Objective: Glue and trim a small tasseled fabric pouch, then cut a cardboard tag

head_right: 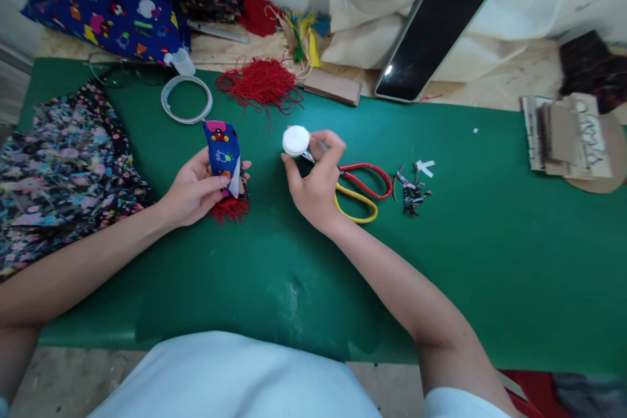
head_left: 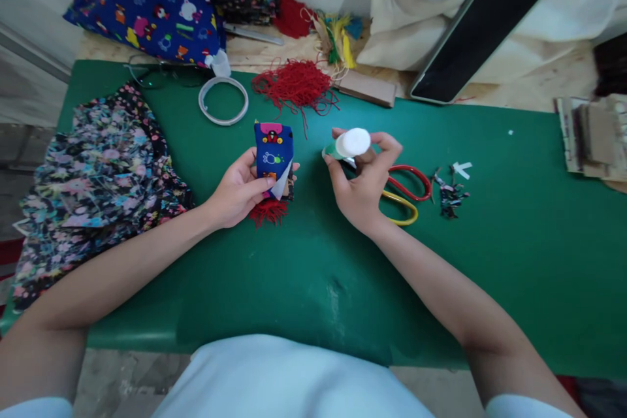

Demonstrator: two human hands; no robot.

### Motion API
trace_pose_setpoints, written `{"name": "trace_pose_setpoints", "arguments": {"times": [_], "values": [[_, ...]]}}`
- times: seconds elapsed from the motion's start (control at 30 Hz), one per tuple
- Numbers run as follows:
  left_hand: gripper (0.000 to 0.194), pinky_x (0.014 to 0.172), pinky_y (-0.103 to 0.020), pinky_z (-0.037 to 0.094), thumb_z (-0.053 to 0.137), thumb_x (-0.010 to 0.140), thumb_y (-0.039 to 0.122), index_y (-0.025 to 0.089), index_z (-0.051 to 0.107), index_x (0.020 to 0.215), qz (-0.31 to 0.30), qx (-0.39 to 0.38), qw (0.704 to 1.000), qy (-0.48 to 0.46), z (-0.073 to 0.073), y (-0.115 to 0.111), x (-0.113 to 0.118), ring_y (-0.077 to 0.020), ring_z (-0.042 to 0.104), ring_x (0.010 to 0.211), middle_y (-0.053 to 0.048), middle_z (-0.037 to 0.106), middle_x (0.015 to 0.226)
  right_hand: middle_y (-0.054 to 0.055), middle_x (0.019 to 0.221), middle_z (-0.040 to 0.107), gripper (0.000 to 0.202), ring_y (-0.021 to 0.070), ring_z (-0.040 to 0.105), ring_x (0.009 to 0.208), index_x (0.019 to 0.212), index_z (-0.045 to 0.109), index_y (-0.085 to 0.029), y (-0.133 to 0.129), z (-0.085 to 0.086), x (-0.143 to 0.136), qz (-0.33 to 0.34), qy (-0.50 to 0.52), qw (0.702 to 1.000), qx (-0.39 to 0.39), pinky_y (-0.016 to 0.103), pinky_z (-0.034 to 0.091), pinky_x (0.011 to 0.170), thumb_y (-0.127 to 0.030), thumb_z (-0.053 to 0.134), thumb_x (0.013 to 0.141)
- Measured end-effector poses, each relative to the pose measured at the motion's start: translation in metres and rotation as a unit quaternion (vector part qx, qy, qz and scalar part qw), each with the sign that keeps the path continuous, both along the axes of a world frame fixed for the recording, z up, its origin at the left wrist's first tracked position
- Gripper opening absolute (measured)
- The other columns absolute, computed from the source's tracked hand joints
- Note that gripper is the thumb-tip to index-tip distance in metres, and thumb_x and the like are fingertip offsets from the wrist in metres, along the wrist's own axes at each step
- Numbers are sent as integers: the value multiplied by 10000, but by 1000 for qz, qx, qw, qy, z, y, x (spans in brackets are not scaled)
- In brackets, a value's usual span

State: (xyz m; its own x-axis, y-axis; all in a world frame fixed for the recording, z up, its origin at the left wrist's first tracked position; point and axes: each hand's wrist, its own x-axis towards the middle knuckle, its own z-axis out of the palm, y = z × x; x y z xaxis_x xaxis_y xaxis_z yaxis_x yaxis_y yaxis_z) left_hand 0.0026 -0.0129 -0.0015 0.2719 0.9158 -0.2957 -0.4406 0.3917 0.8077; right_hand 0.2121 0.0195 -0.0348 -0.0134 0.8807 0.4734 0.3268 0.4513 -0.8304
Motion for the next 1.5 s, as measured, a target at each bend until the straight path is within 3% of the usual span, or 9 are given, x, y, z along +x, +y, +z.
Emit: {"name": "trace_pose_setpoints", "arguments": {"times": [0.23, 0.4, 0.6, 0.77, 0.87, 1.0, 1.1, 1.2, 1.5], "values": [[489, 753, -313, 674, 874, 661, 229, 204, 600, 1065, 28, -22, 999, 19, 1, 3, -2, -235, 764, 953, -38, 771, 1044, 136, 1249, 655, 439, 248, 676, 1149, 1260, 415, -243, 3, -8, 4, -15, -29, 999, -25, 469, 571, 975, -266, 665, 900], [488, 588, -207, 637, 927, 604, 348, 185, 654, 976, 37, -38, 998, 37, -2, 3, -1, -171, 761, 713, -13, 780, 853, 119, 1223, 676, 436, 236, 696, 1094, 1261, 451, -235, 2, -4, 4, 36, -26, 999, -28, 422, 621, 898, -288, 680, 894], [530, 517, -181, 611, 924, 612, 388, 163, 627, 988, 6, -19, 998, 55, -1, 0, 3, -171, 752, 636, -19, 772, 774, 110, 1199, 678, 420, 227, 705, 1064, 1257, 448, -239, 7, -2, 5, 90, -54, 994, -20, 425, 619, 923, -242, 663, 897], [536, 512, -181, 604, 950, 548, 339, 162, 615, 928, 56, -32, 995, 74, 0, -1, 3, -169, 750, 642, -16, 771, 783, 105, 1207, 654, 469, 235, 686, 1100, 1265, 409, -257, 7, -1, 2, 81, -24, 996, -23, 450, 602, 944, -275, 679, 881], [520, 559, -228, 628, 950, 534, 322, 164, 625, 908, 75, -42, 993, 76, 2, -1, 3, -179, 752, 676, -14, 772, 793, 110, 1176, 604, 452, 268, 633, 1132, 1235, 427, -264, 2, 2, 3, 5, -21, 995, 94, 494, 558, 945, -308, 676, 861], [384, 774, -360, 655, 910, 605, 357, 155, 679, 835, 54, -2, 996, 76, 2, -1, 3, -225, 764, 784, -45, 774, 788, 51, 896, 571, 422, 244, 588, 832, 1079, 506, -249, -16, 10, -1, -73, -83, 957, 269, 452, 500, 750, -387, 748, 761], [323, 879, -401, 628, 900, 622, 363, 163, 707, 785, 41, 41, 994, 92, -2, -4, 3, -238, 762, 827, -49, 774, 785, 48, 887, 615, 528, 240, 603, 804, 1149, 488, -231, -32, 16, -11, 13, -140, 970, 196, 423, 494, 719, -396, 789, 747], [313, 899, -396, 617, 905, 622, 350, 179, 707, 794, 30, 62, 991, 111, -7, -6, 2, -230, 756, 847, -33, 775, 811, 44, 873, 653, 420, 222, 611, 782, 1166, 494, -225, -40, 19, -18, 67, -179, 974, 124, 374, 485, 670, -292, 726, 822], [394, 945, -393, 594, 907, 605, 409, 194, 696, 860, 23, 37, 990, 137, -10, -8, 0, -225, 735, 903, -26, 763, 863, 36, 785, 643, 142, 191, 586, 709, 981, 545, -207, -38, 21, -15, 93, -171, 973, 127, 333, 433, 613, -215, 630, 868]]}}
